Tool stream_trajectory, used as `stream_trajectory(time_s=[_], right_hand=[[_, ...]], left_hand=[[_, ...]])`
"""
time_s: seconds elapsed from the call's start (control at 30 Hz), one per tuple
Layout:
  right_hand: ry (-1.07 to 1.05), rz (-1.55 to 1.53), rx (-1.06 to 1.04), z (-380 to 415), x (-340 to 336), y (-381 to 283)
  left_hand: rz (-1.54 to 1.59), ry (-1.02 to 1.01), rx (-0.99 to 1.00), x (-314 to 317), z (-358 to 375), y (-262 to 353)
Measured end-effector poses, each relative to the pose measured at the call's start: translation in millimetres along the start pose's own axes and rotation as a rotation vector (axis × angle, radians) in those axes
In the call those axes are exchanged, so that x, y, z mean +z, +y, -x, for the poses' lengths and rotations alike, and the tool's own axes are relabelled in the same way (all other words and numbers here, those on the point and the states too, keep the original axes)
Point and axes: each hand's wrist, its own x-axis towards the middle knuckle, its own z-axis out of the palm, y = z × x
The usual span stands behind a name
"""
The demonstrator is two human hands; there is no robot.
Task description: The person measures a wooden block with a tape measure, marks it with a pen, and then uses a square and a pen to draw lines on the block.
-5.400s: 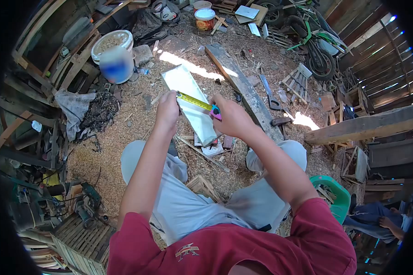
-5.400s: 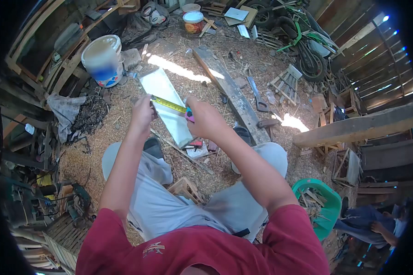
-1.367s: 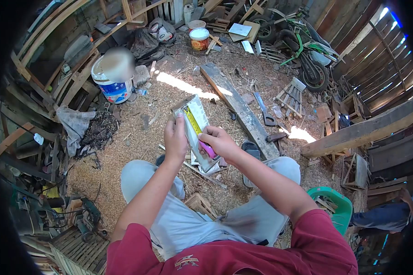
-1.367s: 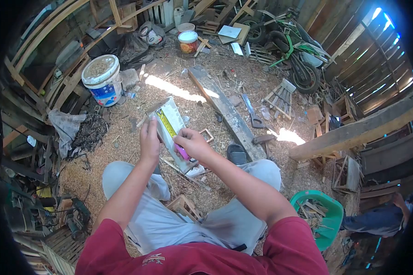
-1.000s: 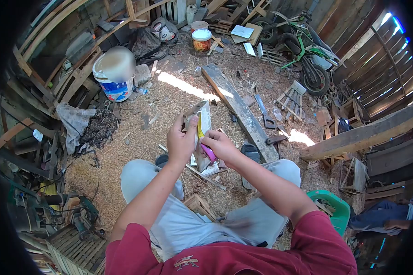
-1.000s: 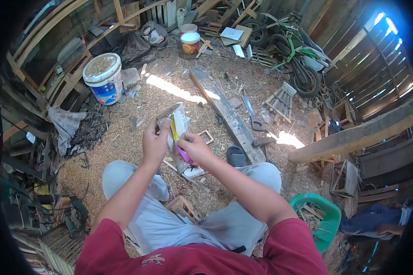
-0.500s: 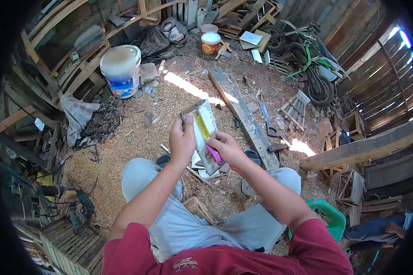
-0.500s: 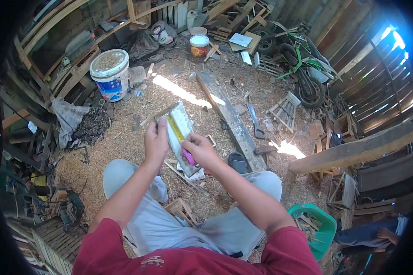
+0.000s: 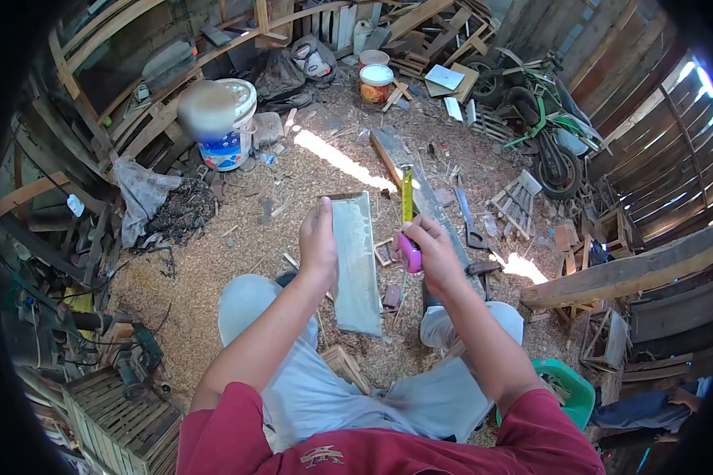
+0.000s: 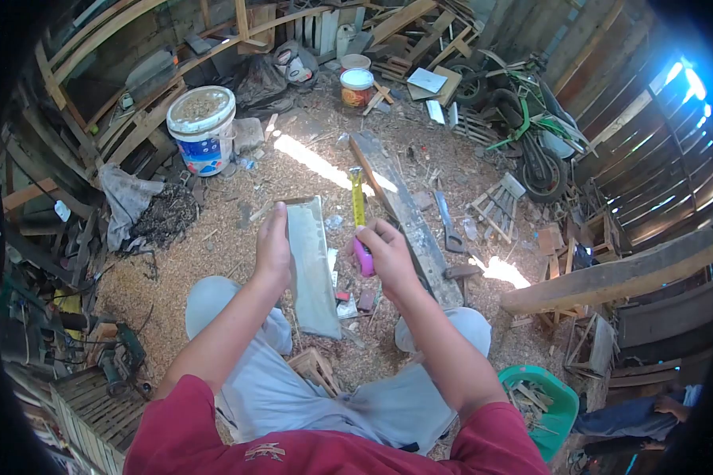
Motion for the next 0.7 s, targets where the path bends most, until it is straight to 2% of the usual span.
stream_trajectory(time_s=[0.13,0.17,0.23,0.43,0.6,0.7], right_hand=[[0.012,0.042,-0.07,0,-1,6],[0.009,0.056,-0.075,0,0,6],[-0.002,0.085,-0.089,1,2,6],[0.012,0.096,-0.096,1,6,8],[0.027,0.105,-0.098,0,4,4],[0.027,0.087,-0.096,2,4,-1]], left_hand=[[0.084,0.041,-0.33,4,11,25],[0.255,-0.255,-0.349,-19,-1,11],[0.401,-0.391,-0.346,-24,-4,7],[0.535,-0.862,-0.423,-27,-20,0],[0.655,-1.009,-0.53,-24,-19,-2],[0.6,-0.986,-0.564,-21,-13,10]])
